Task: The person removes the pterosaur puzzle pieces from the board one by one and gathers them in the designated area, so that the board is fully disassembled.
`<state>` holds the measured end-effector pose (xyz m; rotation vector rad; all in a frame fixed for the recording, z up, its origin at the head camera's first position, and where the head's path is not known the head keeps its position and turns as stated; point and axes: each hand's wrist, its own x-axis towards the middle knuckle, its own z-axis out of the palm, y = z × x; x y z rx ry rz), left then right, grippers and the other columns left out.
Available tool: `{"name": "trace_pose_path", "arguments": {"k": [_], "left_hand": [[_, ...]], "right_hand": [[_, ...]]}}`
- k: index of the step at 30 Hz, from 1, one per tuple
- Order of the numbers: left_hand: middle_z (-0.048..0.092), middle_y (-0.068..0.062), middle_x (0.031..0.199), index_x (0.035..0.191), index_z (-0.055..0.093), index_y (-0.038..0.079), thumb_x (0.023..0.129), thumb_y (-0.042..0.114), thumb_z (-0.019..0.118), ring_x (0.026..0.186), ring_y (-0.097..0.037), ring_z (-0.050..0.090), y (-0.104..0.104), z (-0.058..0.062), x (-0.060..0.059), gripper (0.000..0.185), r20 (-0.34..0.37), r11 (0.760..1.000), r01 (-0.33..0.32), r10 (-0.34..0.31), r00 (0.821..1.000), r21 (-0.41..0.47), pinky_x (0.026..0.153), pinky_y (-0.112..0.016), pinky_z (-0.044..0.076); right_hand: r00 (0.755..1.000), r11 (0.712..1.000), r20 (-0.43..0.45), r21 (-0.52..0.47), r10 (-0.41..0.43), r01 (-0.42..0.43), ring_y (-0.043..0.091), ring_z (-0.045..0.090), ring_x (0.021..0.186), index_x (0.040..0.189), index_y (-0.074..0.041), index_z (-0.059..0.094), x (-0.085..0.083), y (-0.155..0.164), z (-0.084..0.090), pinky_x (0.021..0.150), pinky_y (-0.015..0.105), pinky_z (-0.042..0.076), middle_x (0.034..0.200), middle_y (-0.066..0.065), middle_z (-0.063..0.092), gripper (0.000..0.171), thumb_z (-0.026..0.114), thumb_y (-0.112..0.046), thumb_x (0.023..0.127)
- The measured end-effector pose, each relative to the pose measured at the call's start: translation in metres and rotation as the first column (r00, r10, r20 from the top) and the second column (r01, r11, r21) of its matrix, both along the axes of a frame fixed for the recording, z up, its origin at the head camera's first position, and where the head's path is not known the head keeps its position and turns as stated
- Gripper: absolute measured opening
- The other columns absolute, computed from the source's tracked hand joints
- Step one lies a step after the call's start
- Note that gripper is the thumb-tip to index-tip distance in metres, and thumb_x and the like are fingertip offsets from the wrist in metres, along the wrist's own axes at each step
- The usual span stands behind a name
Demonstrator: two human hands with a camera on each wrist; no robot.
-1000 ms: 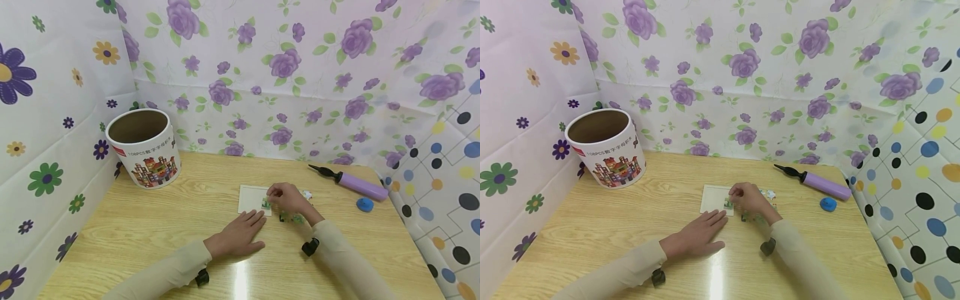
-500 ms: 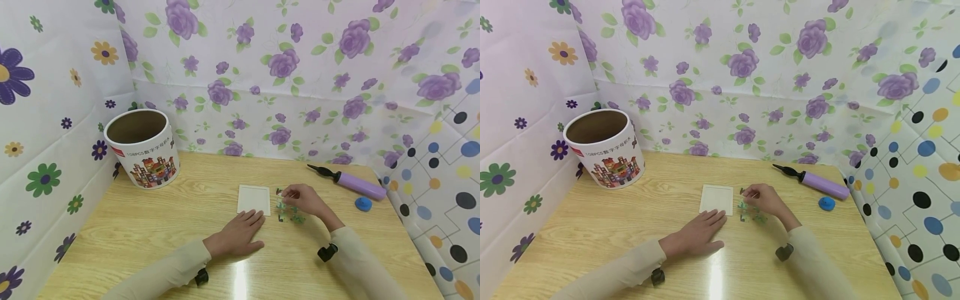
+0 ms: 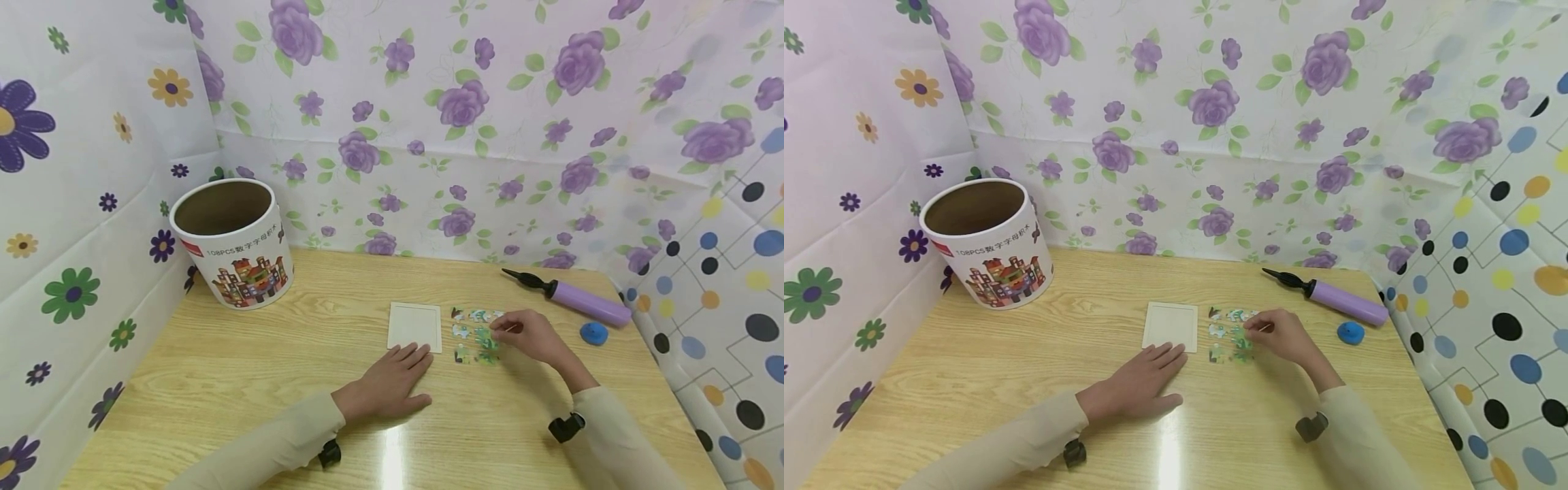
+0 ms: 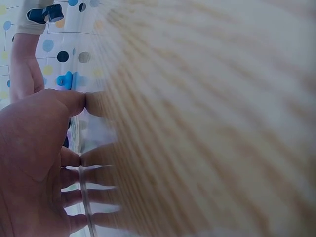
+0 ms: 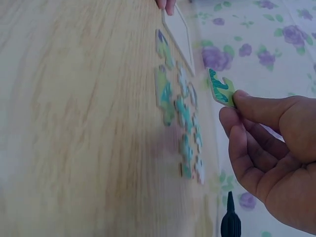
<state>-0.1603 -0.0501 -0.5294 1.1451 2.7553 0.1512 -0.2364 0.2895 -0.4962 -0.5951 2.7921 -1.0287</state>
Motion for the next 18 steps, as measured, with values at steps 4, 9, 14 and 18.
{"name": "trace_pose_path", "arguments": {"k": [4, 9, 14, 18], "left_hand": [[0.02, -0.007, 0.17, 0.163, 0.025, 0.009, 0.106, 0.058, 0.037, 0.157, -0.026, 0.019, -0.001, 0.001, 0.001, 0.076, 0.002, 1.0, 0.004, -0.004, 1.0, 0.001, 0.125, -0.045, 0.022], [0.02, -0.007, 0.17, 0.164, 0.024, 0.01, 0.106, 0.058, 0.036, 0.157, -0.026, 0.019, -0.001, 0.001, 0.001, 0.076, -0.006, 1.0, 0.009, -0.009, 1.0, -0.005, 0.125, -0.045, 0.022], [0.02, -0.007, 0.17, 0.164, 0.025, 0.01, 0.106, 0.059, 0.036, 0.157, -0.026, 0.02, -0.001, 0.001, 0.001, 0.076, -0.016, 1.0, 0.008, -0.008, 1.0, -0.009, 0.124, -0.045, 0.023], [0.02, -0.007, 0.17, 0.163, 0.025, 0.01, 0.106, 0.059, 0.036, 0.156, -0.025, 0.02, -0.001, 0.002, 0.001, 0.076, -0.018, 1.0, 0.007, -0.007, 1.0, -0.013, 0.124, -0.045, 0.023]], "right_hand": [[1.0, 1.0, 0.006, 0.013, -0.011, 0.011, 0.013, 0.071, 0.089, 0.111, -0.013, 0.079, 0.004, 0.013, -0.005, 0.078, 0.034, 0.059, 0.103, 0.0, 0.076, 0.021, 0.075, -0.025, 0.095], [0.999, 0.999, 0.019, 0.034, -0.03, 0.029, 0.013, 0.071, 0.09, 0.113, -0.012, 0.079, 0.011, 0.025, -0.009, 0.079, 0.034, 0.059, 0.106, 0.001, 0.076, 0.022, 0.075, -0.025, 0.095], [0.999, 0.998, -0.002, 0.045, -0.04, 0.04, 0.013, 0.071, 0.089, 0.112, -0.012, 0.08, 0.017, 0.034, -0.013, 0.078, 0.032, 0.059, 0.104, 0.002, 0.077, 0.02, 0.076, -0.021, 0.094], [0.998, 0.997, 0.011, 0.055, -0.063, 0.063, 0.014, 0.071, 0.09, 0.111, -0.014, 0.08, 0.019, 0.037, -0.018, 0.078, 0.034, 0.059, 0.105, 0.002, 0.077, 0.019, 0.076, -0.021, 0.094]]}}
